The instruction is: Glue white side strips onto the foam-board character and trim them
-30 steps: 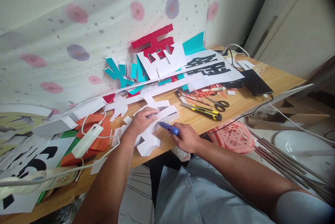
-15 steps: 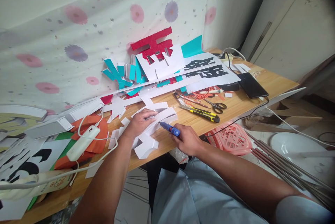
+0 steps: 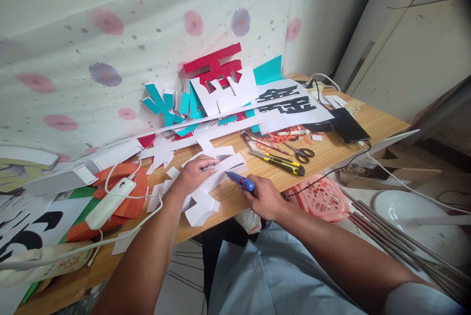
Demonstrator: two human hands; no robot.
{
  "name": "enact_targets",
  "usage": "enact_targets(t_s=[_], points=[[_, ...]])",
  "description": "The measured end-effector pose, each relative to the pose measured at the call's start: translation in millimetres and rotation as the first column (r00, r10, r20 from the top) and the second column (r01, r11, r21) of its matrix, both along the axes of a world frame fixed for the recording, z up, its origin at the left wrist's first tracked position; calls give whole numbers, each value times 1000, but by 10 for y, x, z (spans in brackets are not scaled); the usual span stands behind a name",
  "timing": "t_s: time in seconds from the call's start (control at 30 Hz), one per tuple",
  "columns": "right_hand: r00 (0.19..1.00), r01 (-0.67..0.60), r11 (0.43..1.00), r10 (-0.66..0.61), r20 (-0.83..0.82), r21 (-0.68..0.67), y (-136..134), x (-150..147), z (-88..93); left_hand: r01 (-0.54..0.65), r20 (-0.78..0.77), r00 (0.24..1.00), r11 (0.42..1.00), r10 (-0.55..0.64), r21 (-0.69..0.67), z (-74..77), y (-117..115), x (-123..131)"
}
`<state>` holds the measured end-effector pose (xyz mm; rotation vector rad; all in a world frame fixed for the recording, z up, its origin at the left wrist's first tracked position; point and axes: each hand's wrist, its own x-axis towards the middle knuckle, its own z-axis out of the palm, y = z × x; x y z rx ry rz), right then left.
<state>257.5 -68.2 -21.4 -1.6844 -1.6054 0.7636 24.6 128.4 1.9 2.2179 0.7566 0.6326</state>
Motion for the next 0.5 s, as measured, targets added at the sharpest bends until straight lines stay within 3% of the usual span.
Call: enact_targets(t_s=[0.5], points=[[999, 41, 998, -40, -20, 42, -36, 58, -39, 13, -13, 1000, 1000, -13, -5, 20, -4, 10]])
